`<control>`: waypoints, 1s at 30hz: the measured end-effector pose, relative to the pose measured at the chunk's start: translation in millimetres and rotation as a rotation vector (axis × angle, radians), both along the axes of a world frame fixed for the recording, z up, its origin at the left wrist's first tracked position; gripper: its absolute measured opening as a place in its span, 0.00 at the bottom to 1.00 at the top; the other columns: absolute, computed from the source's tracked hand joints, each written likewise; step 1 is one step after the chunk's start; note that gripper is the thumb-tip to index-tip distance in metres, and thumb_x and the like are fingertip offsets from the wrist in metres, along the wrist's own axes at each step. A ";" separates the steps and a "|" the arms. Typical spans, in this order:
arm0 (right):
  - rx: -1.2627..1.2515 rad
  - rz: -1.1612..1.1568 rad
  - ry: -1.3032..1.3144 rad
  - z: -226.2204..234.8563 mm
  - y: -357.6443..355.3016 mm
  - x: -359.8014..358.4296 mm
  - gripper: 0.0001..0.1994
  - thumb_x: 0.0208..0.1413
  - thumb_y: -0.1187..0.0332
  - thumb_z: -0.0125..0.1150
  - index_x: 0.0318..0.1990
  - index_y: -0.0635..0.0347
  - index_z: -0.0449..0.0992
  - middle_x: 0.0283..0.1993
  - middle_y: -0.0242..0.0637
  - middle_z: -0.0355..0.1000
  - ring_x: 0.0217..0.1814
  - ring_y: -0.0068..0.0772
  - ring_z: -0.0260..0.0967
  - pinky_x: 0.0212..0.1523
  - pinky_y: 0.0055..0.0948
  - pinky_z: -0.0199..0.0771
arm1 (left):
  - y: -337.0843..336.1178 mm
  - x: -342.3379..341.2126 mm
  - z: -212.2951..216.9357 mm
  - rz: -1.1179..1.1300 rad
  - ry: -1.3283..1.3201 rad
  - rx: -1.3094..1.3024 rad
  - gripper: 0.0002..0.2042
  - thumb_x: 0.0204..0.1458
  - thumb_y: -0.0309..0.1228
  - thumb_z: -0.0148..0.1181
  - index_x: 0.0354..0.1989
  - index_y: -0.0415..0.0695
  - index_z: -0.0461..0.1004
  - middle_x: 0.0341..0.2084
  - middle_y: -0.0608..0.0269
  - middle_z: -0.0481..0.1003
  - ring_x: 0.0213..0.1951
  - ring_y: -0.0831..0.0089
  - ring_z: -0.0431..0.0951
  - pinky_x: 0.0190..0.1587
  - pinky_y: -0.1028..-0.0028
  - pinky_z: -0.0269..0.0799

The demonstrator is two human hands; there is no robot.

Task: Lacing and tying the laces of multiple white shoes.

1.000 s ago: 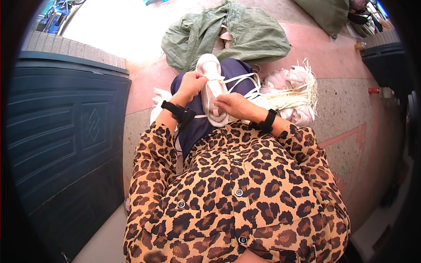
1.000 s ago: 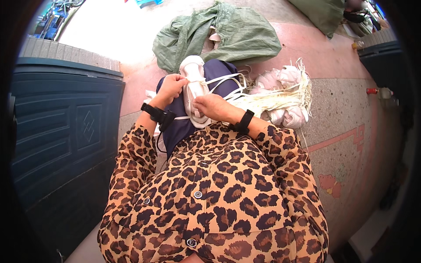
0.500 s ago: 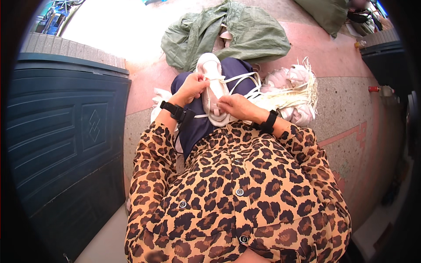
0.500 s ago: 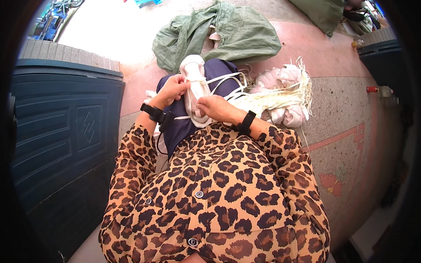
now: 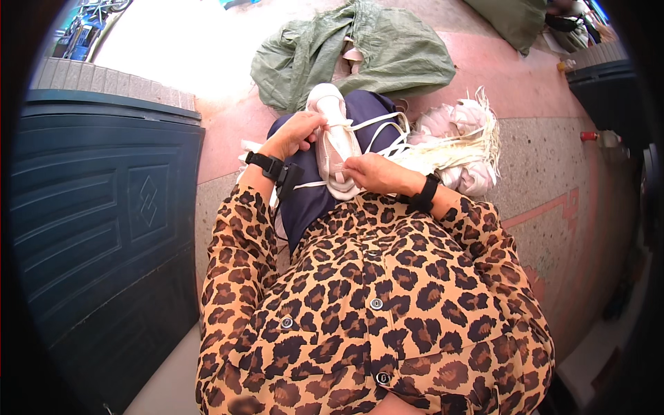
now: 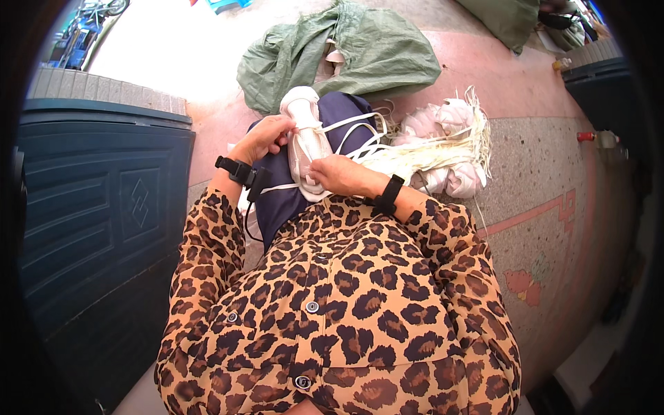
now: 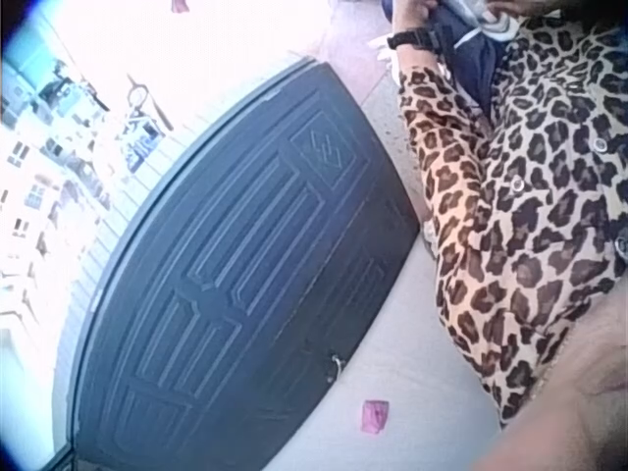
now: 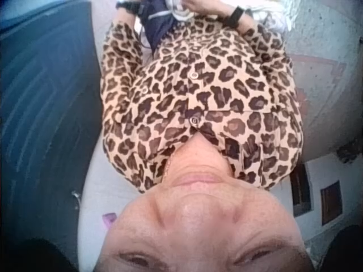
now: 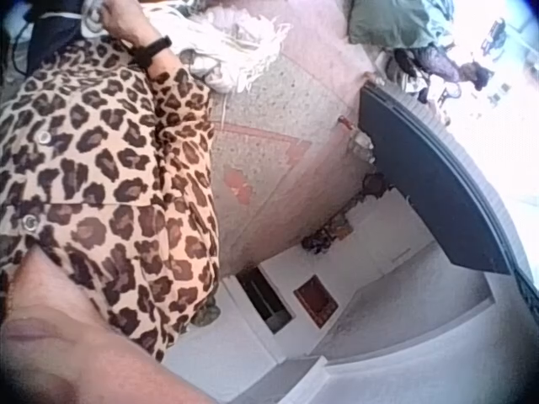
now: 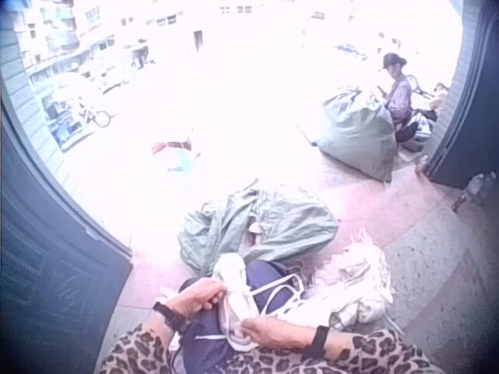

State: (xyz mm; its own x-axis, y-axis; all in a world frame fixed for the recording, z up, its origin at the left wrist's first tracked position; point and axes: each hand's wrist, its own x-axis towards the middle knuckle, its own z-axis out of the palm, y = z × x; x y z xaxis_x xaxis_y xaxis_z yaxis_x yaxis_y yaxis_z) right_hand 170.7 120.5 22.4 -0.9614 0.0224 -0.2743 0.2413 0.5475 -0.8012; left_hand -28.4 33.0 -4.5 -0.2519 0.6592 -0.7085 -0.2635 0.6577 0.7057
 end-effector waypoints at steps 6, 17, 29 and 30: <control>0.008 0.031 0.126 -0.9 4.4 2.9 0.08 0.52 0.68 0.48 0.32 0.65 0.69 0.23 0.50 0.68 0.28 0.50 0.68 0.28 0.38 0.66 | -1.3 2.4 6.7 -0.012 0.048 0.006 0.09 0.47 0.37 0.51 0.28 0.45 0.72 0.15 0.73 0.62 0.17 0.85 0.60 0.13 0.86 0.51; -0.025 -0.032 0.134 -13.8 -2.6 6.0 0.10 0.52 0.66 0.48 0.31 0.64 0.71 0.25 0.51 0.68 0.30 0.51 0.68 0.31 0.40 0.68 | -6.2 18.1 -7.2 0.169 0.177 0.118 0.04 0.48 0.28 0.55 0.30 0.42 0.69 0.18 0.73 0.67 0.18 0.88 0.65 0.13 0.89 0.53; -0.004 0.045 0.147 -10.2 -7.4 11.6 0.10 0.53 0.66 0.47 0.30 0.63 0.71 0.25 0.51 0.68 0.29 0.51 0.68 0.30 0.39 0.67 | -0.5 2.1 -1.7 -0.026 0.074 0.072 0.07 0.51 0.34 0.51 0.33 0.44 0.70 0.16 0.76 0.62 0.17 0.88 0.57 0.15 0.88 0.51; -0.006 0.051 0.090 -9.2 -9.4 13.9 0.10 0.53 0.66 0.47 0.30 0.62 0.71 0.25 0.51 0.68 0.29 0.51 0.68 0.31 0.39 0.67 | 0.5 2.8 -2.6 -0.018 0.090 0.054 0.07 0.51 0.34 0.51 0.33 0.44 0.70 0.16 0.76 0.62 0.17 0.88 0.57 0.15 0.88 0.51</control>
State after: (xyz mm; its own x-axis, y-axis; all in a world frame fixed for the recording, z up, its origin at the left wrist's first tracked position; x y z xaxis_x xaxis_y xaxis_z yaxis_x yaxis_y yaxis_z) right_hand 184.6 111.1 13.3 -0.9819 -0.0284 -0.1871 0.1405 0.5527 -0.8215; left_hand -25.6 33.5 -7.1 -0.3007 0.7005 -0.6472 -0.1860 0.6225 0.7602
